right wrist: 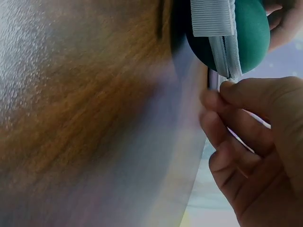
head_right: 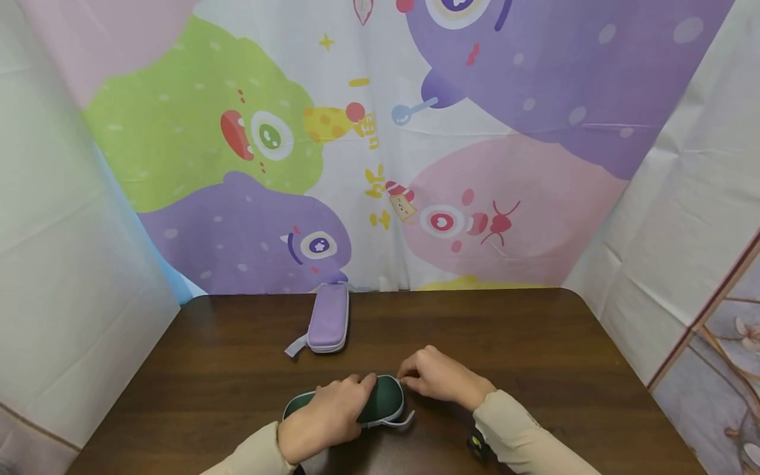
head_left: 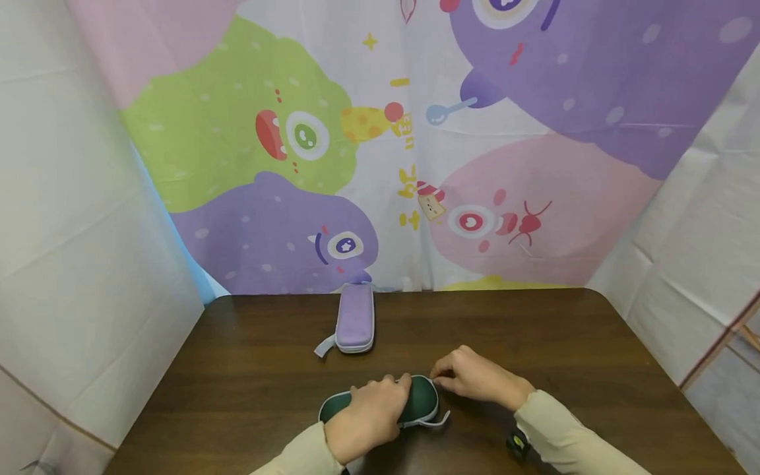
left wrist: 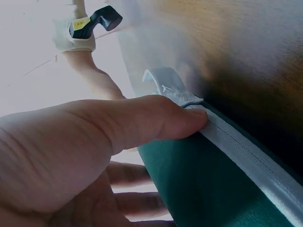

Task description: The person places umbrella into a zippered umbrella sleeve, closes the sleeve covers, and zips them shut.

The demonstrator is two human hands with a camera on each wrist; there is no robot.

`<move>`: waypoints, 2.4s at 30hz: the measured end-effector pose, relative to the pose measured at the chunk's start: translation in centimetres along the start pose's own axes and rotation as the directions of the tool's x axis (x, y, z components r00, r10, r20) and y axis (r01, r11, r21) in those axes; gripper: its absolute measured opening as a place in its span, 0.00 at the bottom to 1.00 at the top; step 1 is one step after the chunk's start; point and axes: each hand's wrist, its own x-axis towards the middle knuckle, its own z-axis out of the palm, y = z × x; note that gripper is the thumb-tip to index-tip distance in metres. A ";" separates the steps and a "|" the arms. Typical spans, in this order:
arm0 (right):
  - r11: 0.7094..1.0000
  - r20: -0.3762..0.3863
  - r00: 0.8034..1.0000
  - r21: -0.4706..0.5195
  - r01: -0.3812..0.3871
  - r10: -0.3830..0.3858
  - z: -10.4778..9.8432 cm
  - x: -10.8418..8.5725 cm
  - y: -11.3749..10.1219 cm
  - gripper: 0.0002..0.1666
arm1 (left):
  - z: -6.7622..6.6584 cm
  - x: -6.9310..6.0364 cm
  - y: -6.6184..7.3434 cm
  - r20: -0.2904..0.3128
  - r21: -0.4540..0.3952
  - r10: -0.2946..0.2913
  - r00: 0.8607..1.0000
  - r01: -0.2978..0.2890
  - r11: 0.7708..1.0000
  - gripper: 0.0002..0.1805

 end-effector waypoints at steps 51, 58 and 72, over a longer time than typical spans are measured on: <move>0.994 0.002 0.994 0.003 -0.113 0.113 -0.5 0.8 -1.3 0.10 | -0.3 0.3 -0.1 0.047 0.010 0.005 0.999 -0.005 1.000 0.41; 0.991 0.021 0.991 0.002 -0.131 0.131 -0.5 0.8 -1.3 0.09 | -0.2 0.4 -0.1 0.045 0.002 0.004 0.999 -0.004 1.000 0.41; 0.991 0.028 0.991 0.017 -0.130 0.130 -0.6 0.6 -1.4 0.09 | -0.4 0.4 -0.6 0.053 -0.030 0.029 0.998 -0.028 0.999 0.42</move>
